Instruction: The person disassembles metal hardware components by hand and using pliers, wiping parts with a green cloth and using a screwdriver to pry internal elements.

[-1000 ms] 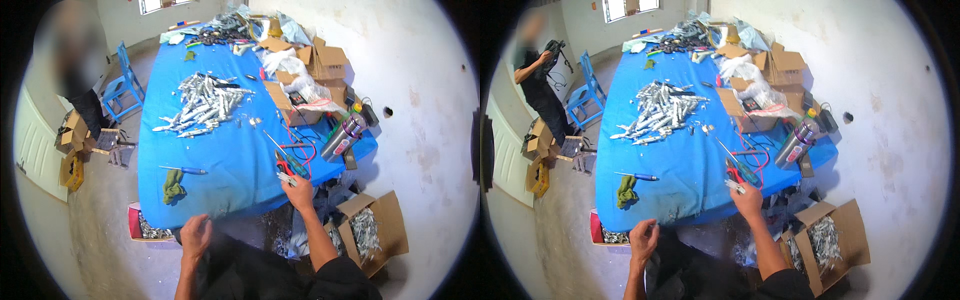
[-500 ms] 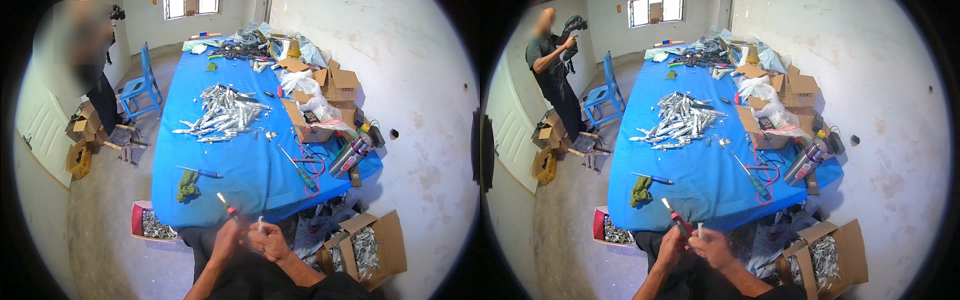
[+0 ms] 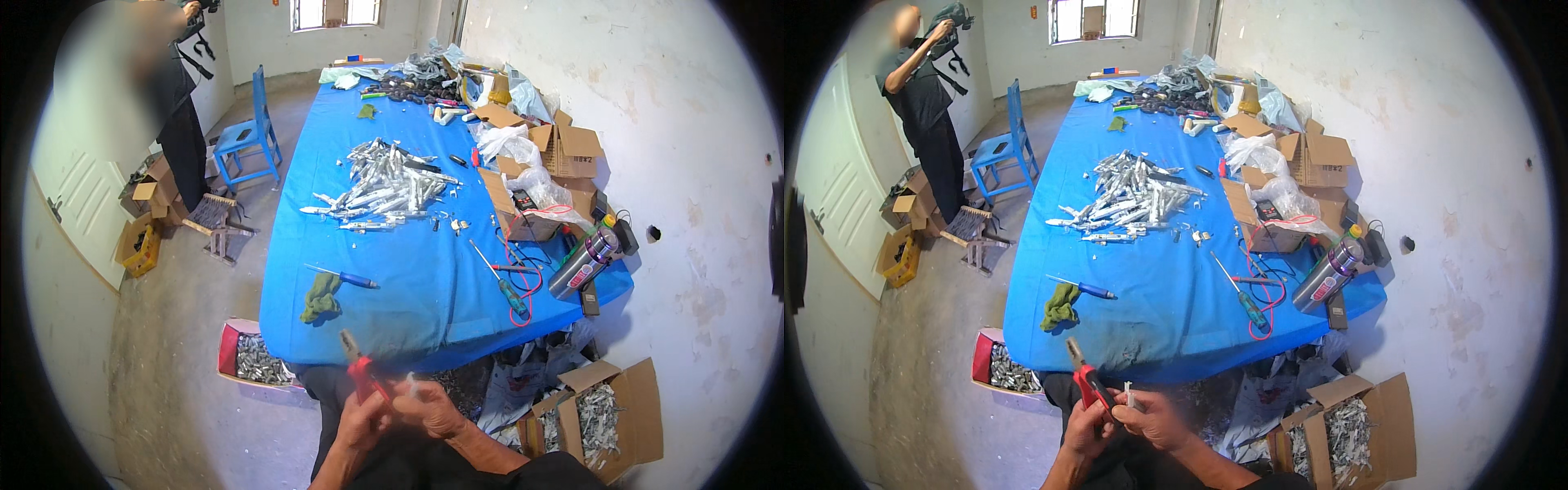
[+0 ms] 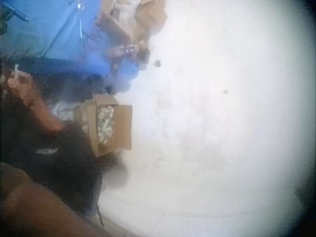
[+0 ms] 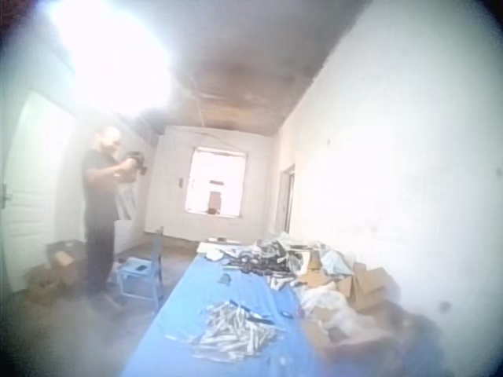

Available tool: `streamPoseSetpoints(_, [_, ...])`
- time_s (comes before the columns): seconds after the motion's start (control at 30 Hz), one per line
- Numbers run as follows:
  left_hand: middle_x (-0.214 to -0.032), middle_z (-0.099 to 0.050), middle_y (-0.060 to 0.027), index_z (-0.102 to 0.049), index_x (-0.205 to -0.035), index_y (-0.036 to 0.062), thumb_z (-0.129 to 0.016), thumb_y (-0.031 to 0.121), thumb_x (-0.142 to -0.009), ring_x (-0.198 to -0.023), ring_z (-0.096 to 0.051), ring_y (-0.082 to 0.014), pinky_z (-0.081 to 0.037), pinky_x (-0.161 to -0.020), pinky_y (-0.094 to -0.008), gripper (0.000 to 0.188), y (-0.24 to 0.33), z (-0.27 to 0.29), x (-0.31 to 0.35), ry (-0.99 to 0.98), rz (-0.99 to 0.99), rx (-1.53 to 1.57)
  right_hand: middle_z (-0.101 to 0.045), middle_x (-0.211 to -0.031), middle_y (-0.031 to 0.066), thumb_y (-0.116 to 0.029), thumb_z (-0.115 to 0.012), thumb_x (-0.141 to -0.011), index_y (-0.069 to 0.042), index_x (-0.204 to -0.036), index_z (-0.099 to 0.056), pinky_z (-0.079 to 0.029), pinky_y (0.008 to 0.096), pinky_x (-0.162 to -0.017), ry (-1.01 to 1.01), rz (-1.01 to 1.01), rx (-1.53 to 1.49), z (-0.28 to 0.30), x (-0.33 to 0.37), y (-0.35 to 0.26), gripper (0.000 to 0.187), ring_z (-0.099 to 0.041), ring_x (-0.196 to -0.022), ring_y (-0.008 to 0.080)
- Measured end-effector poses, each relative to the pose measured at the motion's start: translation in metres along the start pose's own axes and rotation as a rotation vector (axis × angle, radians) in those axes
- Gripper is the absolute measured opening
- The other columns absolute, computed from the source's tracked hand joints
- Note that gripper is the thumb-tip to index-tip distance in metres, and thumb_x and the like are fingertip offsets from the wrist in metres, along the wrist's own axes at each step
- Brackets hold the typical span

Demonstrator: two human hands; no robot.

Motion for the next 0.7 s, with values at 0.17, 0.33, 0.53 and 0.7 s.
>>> streamPoseSetpoints(0.17, [-0.135,-0.072,-0.0211,-0.062,-0.138,-0.0041,-0.075,0.026,-0.096,-0.101,-0.073,-0.0259,-0.057,-0.093,-0.0395,0.054,0.029,0.0,0.023,0.065,-0.243,-0.365,-0.061,-0.081,-0.0053,-0.02,-0.072,-0.107,-0.001,-0.114,-0.074,-0.037,0.0215,-0.057,-0.034,-0.021,0.03,0.006,-0.002,0.017,0.021,-0.05,-0.064,0.003])
streamPoseSetpoints(0.33, [-0.156,-0.058,-0.0224,-0.06,-0.144,-0.0003,-0.074,0.028,-0.094,-0.132,-0.064,-0.0335,-0.047,-0.117,-0.0496,0.06,0.027,-0.009,0.021,-0.032,-0.184,-0.036,-0.063,-0.084,-0.0048,-0.022,-0.074,-0.106,-0.005,-0.115,-0.076,-0.041,0.0234,-0.061,-0.099,0.018,0.148,0.006,-0.018,0.046,0.02,-0.052,-0.07,0.0029])
streamPoseSetpoints(0.53, [-0.139,-0.071,-0.0158,-0.064,-0.143,-0.0016,-0.071,0.032,-0.103,-0.129,-0.066,-0.025,-0.049,-0.112,-0.0408,0.053,0.06,0.016,0.026,0.183,-0.252,-0.536,-0.068,-0.103,-0.0045,-0.021,-0.077,-0.101,-0.003,-0.13,-0.073,-0.051,0.0262,-0.081,0.044,0.06,0.549,0.007,-0.02,0.003,0.034,-0.059,-0.092,0.0049])
streamPoseSetpoints(0.7, [-0.126,-0.077,-0.0158,-0.061,-0.148,-0.0011,-0.064,0.032,-0.109,-0.108,-0.075,-0.0191,-0.058,-0.069,-0.0262,0.051,0.058,0.039,0.038,0.258,-0.119,-0.666,-0.067,-0.106,-0.0024,-0.018,-0.064,-0.106,-0.001,-0.141,-0.066,-0.05,0.0256,-0.08,0.093,0.122,0.585,0.014,-0.016,-0.016,0.039,-0.058,-0.091,0.006])
Point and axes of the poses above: each hand's wrist, its own x-axis away from the middle knuckle, its own z-axis out of the back of the hand, y = z × x, the point moved 8 cm from there along -x, towards the middle knuckle
